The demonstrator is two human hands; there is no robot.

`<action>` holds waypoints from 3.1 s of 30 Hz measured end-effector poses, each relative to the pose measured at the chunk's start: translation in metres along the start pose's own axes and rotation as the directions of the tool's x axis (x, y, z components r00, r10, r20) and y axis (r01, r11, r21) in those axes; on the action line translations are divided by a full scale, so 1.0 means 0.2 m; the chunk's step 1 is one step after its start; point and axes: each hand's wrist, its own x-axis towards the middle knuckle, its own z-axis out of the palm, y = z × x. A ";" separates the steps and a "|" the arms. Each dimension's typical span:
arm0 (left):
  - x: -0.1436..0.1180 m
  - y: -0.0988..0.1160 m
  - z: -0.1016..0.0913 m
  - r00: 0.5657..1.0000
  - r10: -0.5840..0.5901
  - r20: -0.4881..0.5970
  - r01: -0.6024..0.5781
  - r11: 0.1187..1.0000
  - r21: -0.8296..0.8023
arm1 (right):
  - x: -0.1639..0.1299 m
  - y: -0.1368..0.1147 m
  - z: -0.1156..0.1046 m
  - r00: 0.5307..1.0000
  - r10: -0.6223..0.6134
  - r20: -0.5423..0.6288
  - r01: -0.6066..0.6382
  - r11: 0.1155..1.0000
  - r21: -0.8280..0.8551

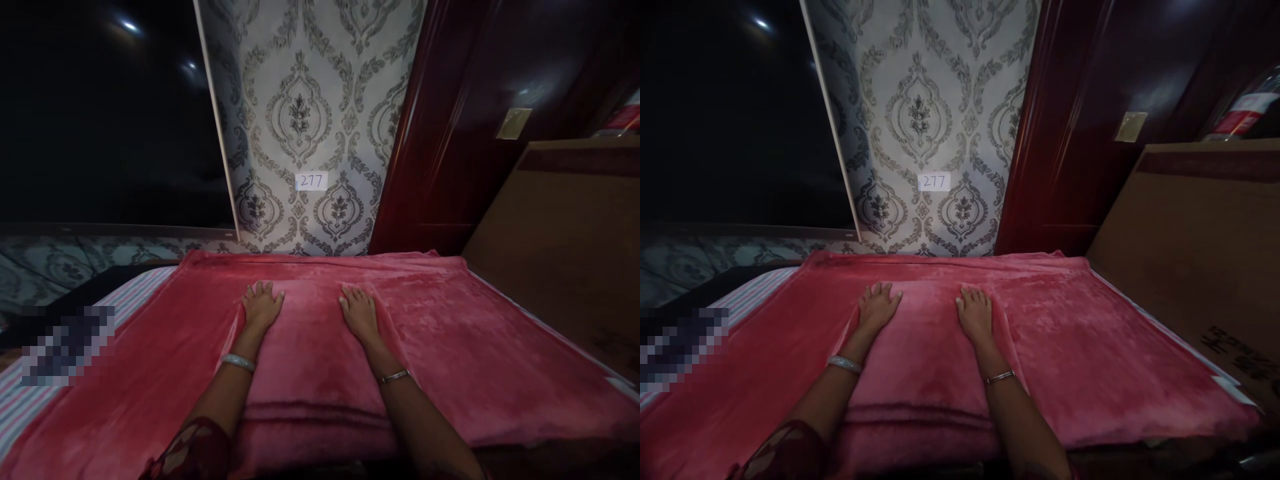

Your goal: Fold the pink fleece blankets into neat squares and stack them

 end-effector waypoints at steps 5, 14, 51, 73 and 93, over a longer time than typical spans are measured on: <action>0.01 -0.02 -0.01 0.999 -0.039 -0.006 0.039 0.998 -0.047 | 0.00 0.00 0.00 1.000 -0.010 0.001 0.010 1.000 -0.001; 0.03 -0.04 0.00 0.999 -0.039 -0.018 0.038 0.998 -0.052 | 0.00 0.00 0.01 1.000 -0.006 -0.004 0.006 1.000 0.008; -0.53 -0.09 -0.09 0.965 0.249 0.087 -0.258 0.959 0.116 | -0.46 0.01 -0.17 0.973 -0.108 0.206 0.109 0.994 0.005; -0.50 -0.17 -0.08 0.958 0.281 0.054 -0.281 0.960 -0.001 | -0.46 0.04 -0.13 0.980 -0.128 0.154 0.129 0.992 0.005; -0.57 -0.51 0.04 0.948 0.313 -0.054 -0.317 0.927 -0.199 | -0.46 0.06 -0.10 0.981 -0.134 0.142 0.139 0.990 -0.030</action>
